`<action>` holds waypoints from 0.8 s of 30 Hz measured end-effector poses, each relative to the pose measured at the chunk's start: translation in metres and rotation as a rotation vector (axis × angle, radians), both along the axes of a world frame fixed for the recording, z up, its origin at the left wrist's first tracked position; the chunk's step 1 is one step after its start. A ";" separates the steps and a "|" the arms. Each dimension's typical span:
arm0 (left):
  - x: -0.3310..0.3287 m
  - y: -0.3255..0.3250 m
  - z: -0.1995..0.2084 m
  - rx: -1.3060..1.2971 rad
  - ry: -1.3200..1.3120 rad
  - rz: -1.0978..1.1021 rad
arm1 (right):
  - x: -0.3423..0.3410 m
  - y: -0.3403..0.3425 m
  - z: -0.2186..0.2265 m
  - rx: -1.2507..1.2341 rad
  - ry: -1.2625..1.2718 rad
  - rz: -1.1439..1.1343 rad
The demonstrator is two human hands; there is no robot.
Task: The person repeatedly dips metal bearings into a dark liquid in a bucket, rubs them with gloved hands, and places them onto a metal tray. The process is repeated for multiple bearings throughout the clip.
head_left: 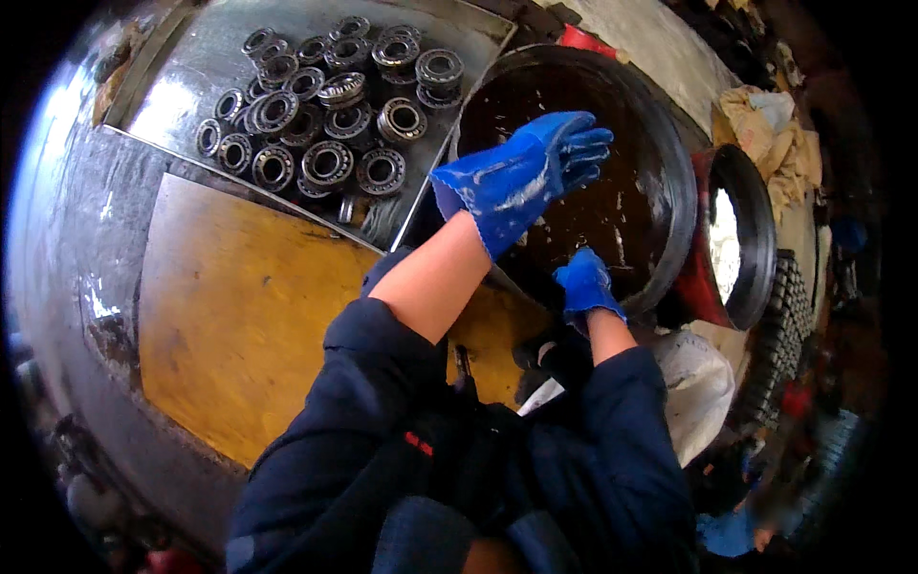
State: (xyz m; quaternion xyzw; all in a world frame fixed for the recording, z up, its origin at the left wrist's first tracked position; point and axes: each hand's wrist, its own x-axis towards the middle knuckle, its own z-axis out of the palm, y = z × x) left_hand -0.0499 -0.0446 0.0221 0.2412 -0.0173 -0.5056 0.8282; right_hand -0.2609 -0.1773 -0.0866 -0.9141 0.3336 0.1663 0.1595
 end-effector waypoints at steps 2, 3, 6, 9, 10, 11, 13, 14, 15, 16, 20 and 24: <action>0.001 0.002 0.010 0.074 0.037 -0.009 | 0.013 0.007 0.009 -0.004 0.142 -0.067; 0.004 0.004 0.005 0.063 0.055 -0.023 | 0.012 0.019 0.011 -0.093 0.087 -0.080; 0.011 0.001 0.009 0.033 0.069 -0.006 | 0.009 -0.012 0.005 0.054 0.039 0.049; 0.008 0.005 0.015 -0.014 0.029 0.001 | -0.008 -0.045 -0.008 0.207 -0.042 0.097; 0.006 0.007 0.018 -0.001 0.010 0.016 | -0.009 -0.041 -0.004 0.160 -0.016 0.086; 0.008 0.012 0.013 -0.027 0.006 0.017 | -0.005 -0.029 0.000 0.123 0.013 0.083; 0.010 0.014 0.009 -0.007 0.025 0.025 | 0.003 -0.010 0.008 0.010 0.104 -0.011; 0.009 0.016 0.009 0.009 0.051 0.024 | 0.002 0.002 0.009 -0.019 0.144 -0.056; 0.008 0.016 0.009 0.018 0.057 0.022 | 0.005 0.012 0.011 -0.050 0.180 -0.100; 0.009 0.016 0.015 0.058 0.074 0.017 | 0.010 0.021 0.018 -0.138 0.174 -0.104; 0.004 0.005 0.022 0.012 0.034 -0.005 | 0.005 0.008 0.014 -0.216 0.113 -0.116; 0.030 0.006 0.001 0.025 0.080 0.021 | -0.002 -0.016 0.011 0.075 -0.119 -0.048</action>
